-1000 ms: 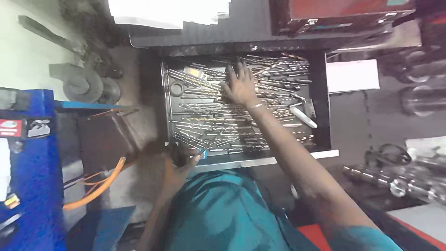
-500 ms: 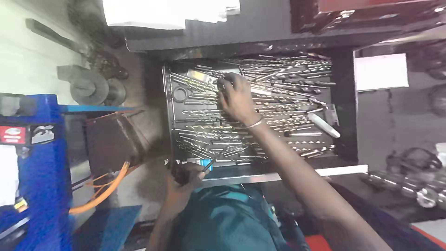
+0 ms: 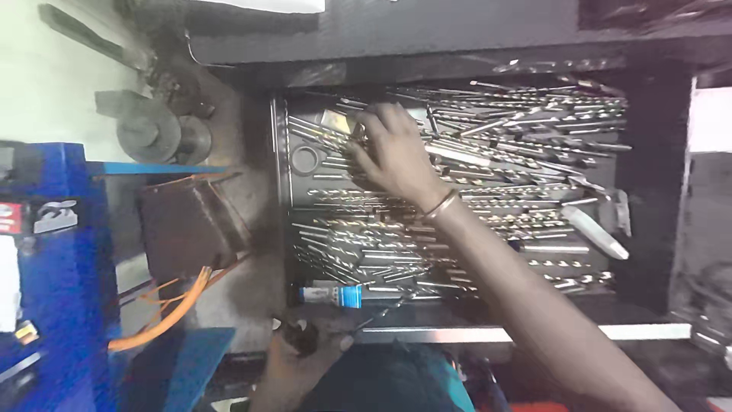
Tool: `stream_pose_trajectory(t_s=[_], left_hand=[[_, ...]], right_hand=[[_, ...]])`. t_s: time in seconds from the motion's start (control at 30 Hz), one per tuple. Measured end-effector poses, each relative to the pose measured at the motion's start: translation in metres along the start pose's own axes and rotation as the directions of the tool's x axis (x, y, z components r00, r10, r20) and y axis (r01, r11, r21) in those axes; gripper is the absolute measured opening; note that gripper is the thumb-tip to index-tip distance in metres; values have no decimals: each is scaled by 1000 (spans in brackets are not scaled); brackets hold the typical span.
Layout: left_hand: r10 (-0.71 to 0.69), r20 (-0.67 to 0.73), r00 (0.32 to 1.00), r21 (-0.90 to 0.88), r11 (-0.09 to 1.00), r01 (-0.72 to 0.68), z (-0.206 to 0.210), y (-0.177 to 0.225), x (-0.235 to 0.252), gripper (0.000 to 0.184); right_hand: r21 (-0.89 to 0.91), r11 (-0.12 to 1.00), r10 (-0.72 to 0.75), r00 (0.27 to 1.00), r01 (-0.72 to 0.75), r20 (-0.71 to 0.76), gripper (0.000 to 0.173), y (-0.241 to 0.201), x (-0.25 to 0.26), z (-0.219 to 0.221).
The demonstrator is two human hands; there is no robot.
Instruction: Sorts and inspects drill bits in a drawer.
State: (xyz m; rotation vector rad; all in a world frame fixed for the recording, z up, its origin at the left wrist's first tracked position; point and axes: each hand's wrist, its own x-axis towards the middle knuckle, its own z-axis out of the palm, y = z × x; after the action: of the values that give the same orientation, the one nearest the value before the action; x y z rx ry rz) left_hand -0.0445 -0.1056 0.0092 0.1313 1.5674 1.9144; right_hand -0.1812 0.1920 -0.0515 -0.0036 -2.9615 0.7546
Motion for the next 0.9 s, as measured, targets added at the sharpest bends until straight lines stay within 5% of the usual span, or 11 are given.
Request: stream_pose_trajectory(t_s=[0.33, 0.6, 0.77, 0.9], left_hand=[[-8, 0, 1000, -28, 1000, 8, -4, -2, -6, 22], [11, 18, 1000, -73, 997, -9, -4, -3, -4, 22], [20, 23, 1000, -40, 999, -19, -4, -4, -4, 23], [-24, -24, 999, 24, 999, 25, -1, -2, -5, 20]], right_hand=[[-162, 978, 150, 985, -135, 90, 67, 7, 12, 16], [15, 1000, 21, 993, -19, -116, 30, -12, -11, 10], [-66, 996, 69, 997, -66, 41, 54, -15, -15, 12], [-10, 999, 45, 999, -46, -12, 48, -12, -22, 11]])
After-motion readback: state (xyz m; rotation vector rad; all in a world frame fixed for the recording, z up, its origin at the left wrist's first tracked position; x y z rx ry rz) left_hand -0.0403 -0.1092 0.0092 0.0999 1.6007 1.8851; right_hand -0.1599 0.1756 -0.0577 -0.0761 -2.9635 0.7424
